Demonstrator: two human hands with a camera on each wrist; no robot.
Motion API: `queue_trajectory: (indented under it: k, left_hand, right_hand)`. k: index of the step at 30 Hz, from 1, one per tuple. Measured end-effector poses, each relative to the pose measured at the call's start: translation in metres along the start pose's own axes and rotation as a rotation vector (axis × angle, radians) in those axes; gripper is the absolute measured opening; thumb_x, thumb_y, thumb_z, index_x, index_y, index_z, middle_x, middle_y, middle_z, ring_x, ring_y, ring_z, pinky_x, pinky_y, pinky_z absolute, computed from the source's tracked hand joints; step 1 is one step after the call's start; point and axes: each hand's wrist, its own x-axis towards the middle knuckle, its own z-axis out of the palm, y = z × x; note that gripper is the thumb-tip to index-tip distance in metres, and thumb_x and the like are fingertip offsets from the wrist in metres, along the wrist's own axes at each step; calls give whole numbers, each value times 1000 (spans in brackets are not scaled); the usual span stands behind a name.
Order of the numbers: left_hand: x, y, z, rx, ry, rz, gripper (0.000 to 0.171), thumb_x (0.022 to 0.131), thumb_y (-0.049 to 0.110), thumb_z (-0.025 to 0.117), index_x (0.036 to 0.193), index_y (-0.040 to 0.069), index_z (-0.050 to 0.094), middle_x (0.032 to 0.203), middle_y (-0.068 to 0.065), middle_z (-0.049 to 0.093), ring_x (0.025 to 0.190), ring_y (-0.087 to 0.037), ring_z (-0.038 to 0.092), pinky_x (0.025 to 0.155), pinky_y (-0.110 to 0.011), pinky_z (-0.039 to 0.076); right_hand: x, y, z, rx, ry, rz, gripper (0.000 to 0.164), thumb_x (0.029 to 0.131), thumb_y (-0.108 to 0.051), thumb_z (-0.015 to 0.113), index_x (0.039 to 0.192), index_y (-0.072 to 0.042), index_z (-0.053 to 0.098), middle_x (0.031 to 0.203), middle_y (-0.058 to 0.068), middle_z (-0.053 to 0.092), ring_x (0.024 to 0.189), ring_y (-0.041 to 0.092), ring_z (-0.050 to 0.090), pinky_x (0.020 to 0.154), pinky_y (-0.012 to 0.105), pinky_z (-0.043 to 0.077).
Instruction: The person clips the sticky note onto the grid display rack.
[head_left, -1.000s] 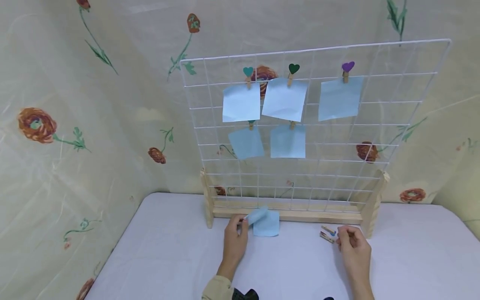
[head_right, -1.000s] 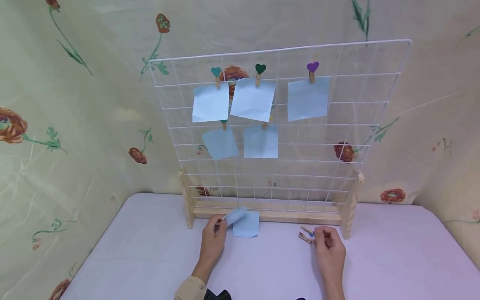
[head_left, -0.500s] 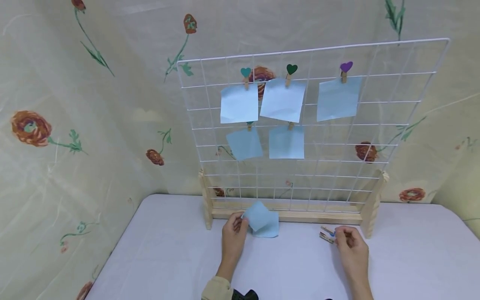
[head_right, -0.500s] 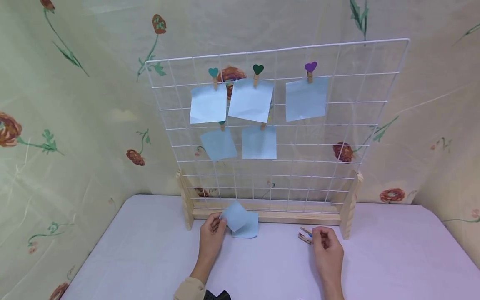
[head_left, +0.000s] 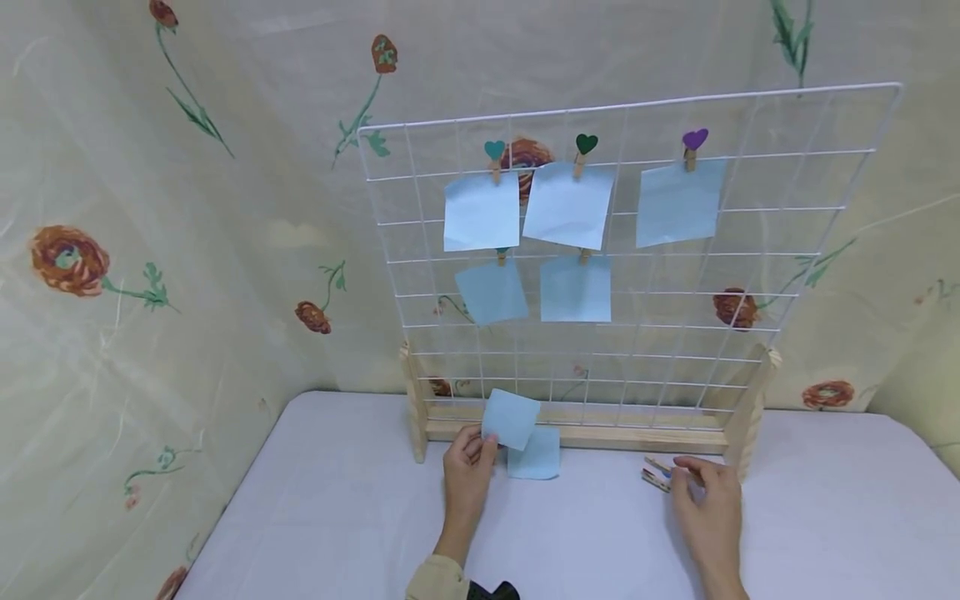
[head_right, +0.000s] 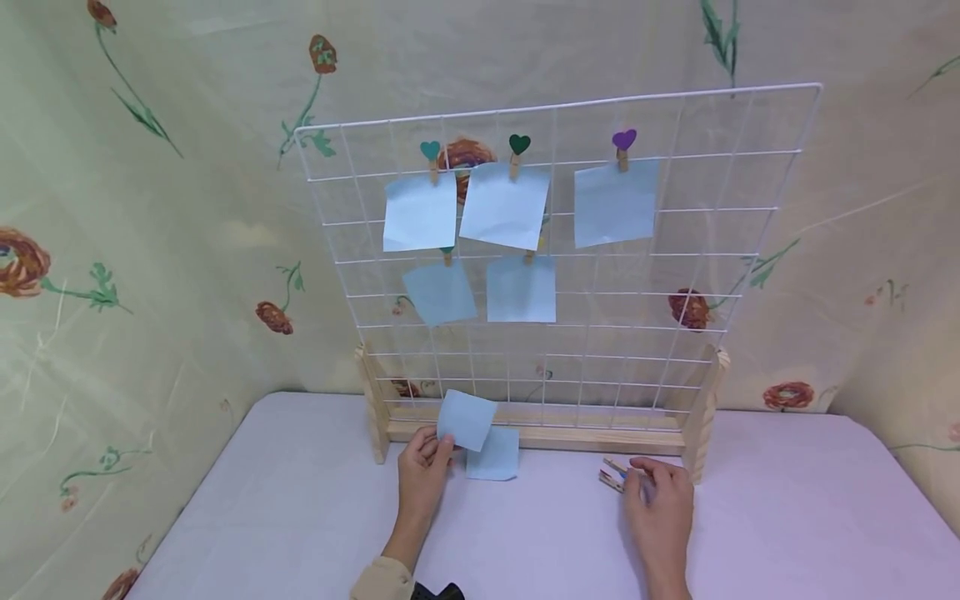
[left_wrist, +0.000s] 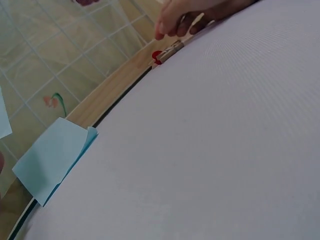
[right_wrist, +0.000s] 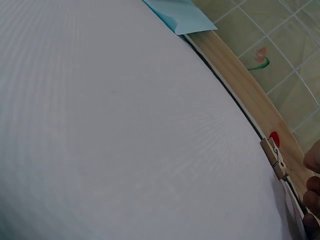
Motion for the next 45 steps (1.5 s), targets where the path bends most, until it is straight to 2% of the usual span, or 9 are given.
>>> queue_trajectory:
  k: [4,9,15,25,33,39,45]
  left_hand:
    - [1,-2,1,-16,8,-12,18,90,6,61,106,-2,61,93,-21,71,67,-35,62,56,-30,53]
    - [7,-19,1,-60,19,-7,18,91,7,60,106,-3,60,92,-26,70,59,-28,60,53,-31,52]
    - [13,-31,5,-118,29,-29,22,91,18,62,105,1,61,94,-24,70,63,-23,62,56,-28,52]
    - [15,-26,10,-165,31,-69,30,90,28,64,109,5,60,95,-20,71,68,-20,62,58,-23,51]
    - [20,-20,16,-207,53,-72,31,90,24,64,112,2,59,96,-13,73,83,-30,68,58,-23,51]
    - [23,-17,18,-219,71,-90,31,89,29,64,111,7,59,94,-7,73,71,-20,64,59,-23,52]
    - [26,-16,21,-248,85,-84,33,89,30,65,111,7,59,92,-6,73,70,-22,63,59,-24,52]
  right_hand:
    - [-1,2,0,-34,-41,-39,17,82,-3,64,98,1,67,96,16,55,89,24,46,76,36,30]
    - [-2,1,-1,-78,-79,-39,21,82,-7,65,102,-1,67,101,18,54,96,33,48,78,44,30]
    - [-3,1,0,-112,-98,-37,21,82,-8,65,102,-2,68,103,19,55,97,34,48,79,46,31]
    - [-3,2,0,-106,-48,-93,20,81,-4,63,100,-2,70,98,19,57,92,36,51,74,47,35]
    - [-1,3,1,-118,-25,-150,13,76,-3,68,89,-2,72,94,19,58,89,36,52,73,47,34]
    - [-1,3,1,-111,-14,-169,10,77,-5,68,86,-3,72,92,18,58,88,36,52,73,48,34]
    - [-1,0,-1,-123,-43,-153,13,77,-6,70,89,-3,72,95,18,59,92,36,52,76,51,33]
